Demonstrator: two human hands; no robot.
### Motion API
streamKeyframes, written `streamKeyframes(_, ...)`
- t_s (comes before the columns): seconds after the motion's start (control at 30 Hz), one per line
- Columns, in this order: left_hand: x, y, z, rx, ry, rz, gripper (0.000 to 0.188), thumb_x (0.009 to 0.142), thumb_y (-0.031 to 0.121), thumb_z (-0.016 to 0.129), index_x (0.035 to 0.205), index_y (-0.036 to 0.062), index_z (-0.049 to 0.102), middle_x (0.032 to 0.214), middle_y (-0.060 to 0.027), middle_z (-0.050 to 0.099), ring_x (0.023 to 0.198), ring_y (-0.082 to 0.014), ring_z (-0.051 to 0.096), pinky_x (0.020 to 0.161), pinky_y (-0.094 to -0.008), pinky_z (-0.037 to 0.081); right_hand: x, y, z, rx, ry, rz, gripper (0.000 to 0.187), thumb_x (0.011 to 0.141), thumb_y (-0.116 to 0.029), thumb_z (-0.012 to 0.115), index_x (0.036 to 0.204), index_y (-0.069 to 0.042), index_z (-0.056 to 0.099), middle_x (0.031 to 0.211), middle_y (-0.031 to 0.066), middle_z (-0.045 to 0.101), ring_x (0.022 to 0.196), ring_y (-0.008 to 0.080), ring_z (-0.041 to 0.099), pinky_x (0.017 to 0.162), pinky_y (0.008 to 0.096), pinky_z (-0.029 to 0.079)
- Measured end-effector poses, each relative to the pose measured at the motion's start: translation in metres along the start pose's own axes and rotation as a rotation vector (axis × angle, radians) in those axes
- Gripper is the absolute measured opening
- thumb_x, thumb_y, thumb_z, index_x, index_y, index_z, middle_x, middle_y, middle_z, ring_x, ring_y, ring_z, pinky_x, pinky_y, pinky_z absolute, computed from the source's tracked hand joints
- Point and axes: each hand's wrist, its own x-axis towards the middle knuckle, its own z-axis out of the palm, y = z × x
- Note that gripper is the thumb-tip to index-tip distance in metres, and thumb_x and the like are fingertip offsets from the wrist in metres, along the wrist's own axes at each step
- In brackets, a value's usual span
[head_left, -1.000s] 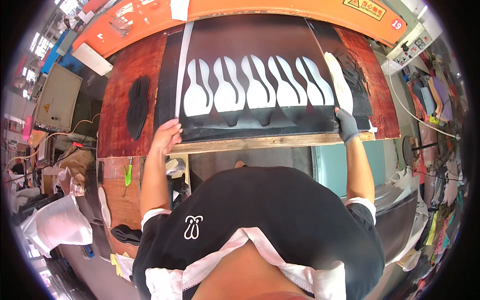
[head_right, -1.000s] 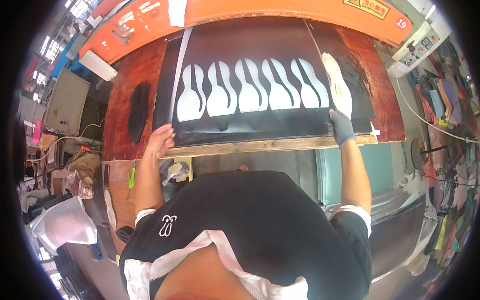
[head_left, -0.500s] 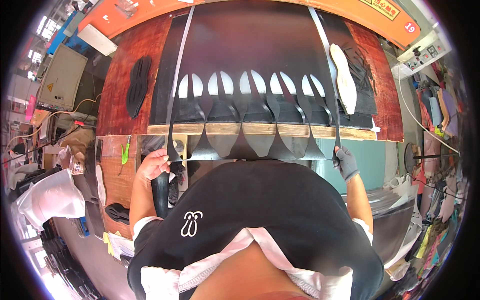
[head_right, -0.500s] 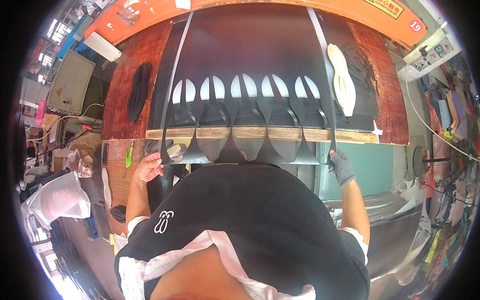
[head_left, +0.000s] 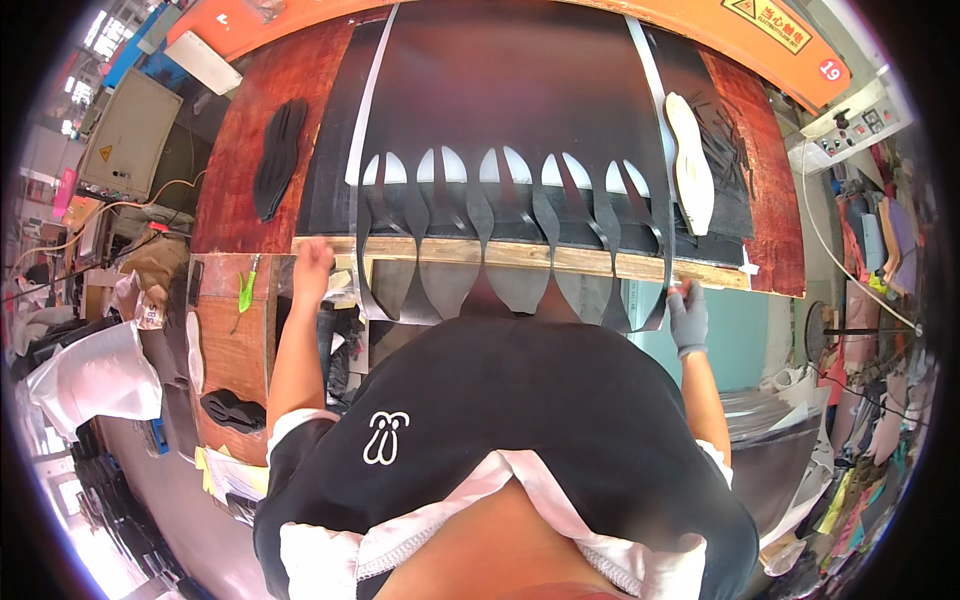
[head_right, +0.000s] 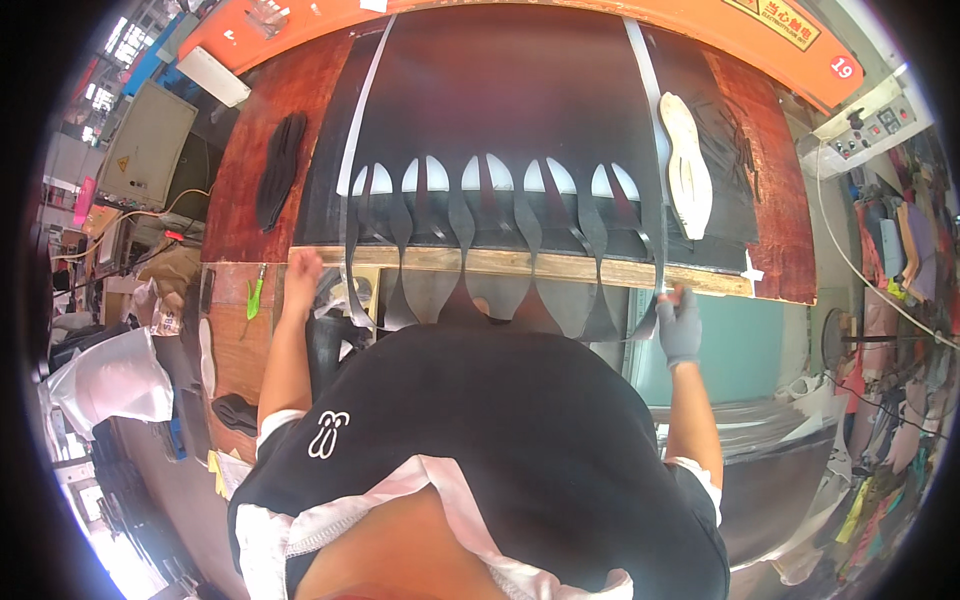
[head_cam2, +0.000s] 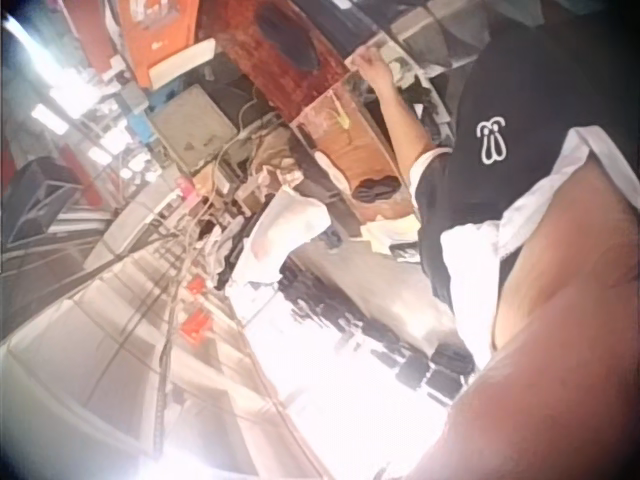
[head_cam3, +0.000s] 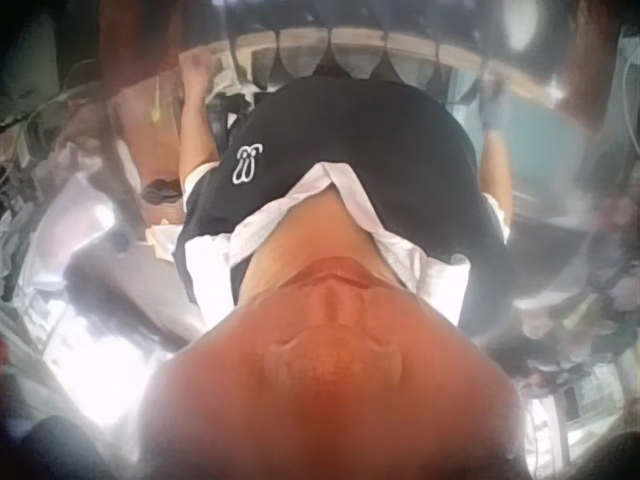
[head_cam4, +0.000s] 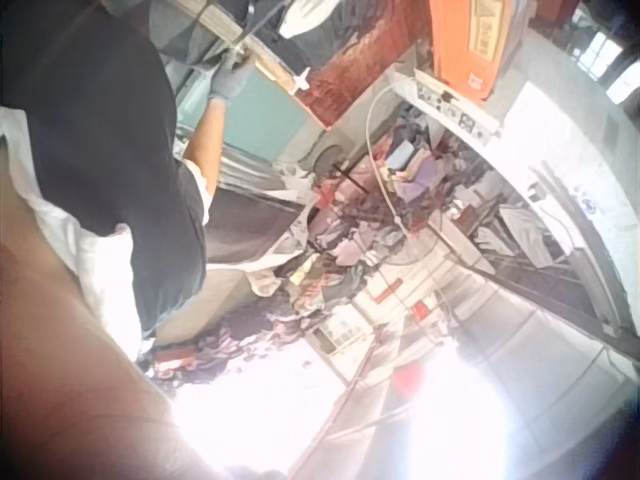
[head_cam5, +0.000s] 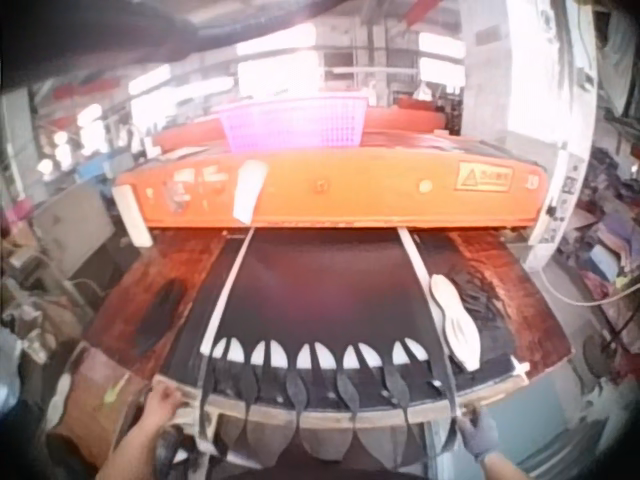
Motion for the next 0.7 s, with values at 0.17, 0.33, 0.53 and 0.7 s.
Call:
streamKeyframes(0.17,0.04,0.059,0.043,-0.335,-0.177,-0.255,0.043,0.087,0.031,0.065,0.12,0.0074,0.052,0.097,-0.0061,0.061,0.077,-0.0105,0.055,0.062,-0.0257,0.046,0.025,-0.056,0.012,-0.253,0.116,-0.19,0.039,0.08,-0.025,0.065,0.11,-0.002,0.055,0.104,0.0168,0.059,0.094,0.0322,0.058,0.081,0.0394,0.047)
streamKeyframes(0.33,0.051,0.101,0.064,-0.461,-0.724,-0.441,0.048,0.083,0.032,0.07,0.123,0.0118,0.052,0.1,-0.0026,0.061,0.077,-0.0107,0.055,0.061,-0.0276,0.046,0.041,-0.091,0.042,-0.602,0.169,-0.663,0.045,0.071,-0.025,0.071,0.107,-0.001,0.056,0.107,0.0178,0.057,0.098,0.037,0.054,0.085,0.0431,0.044)
streamKeyframes(0.53,0.042,0.121,0.082,-0.825,-0.64,-0.34,0.032,0.087,0.016,0.063,0.119,0.0136,0.057,0.1,-0.0045,0.06,0.09,-0.0234,0.063,0.082,-0.0468,0.051,0.067,-0.114,0.082,-0.006,-0.198,-0.066,0.037,0.08,-0.02,0.067,0.107,0.001,0.056,0.09,0.0104,0.063,0.082,0.0232,0.061,0.074,0.0349,0.047)
streamKeyframes(0.7,0.026,0.104,0.041,-1.123,-0.743,-0.225,0.029,0.087,0.009,0.059,0.115,0.0061,0.056,0.105,-0.0121,0.064,0.084,-0.0227,0.065,0.064,-0.036,0.058,0.079,-0.116,0.057,0.868,-0.391,0.209,0.022,0.089,-0.014,0.057,0.107,-0.002,0.058,0.087,0.0054,0.065,0.065,0.0112,0.062,0.055,0.0205,0.05)
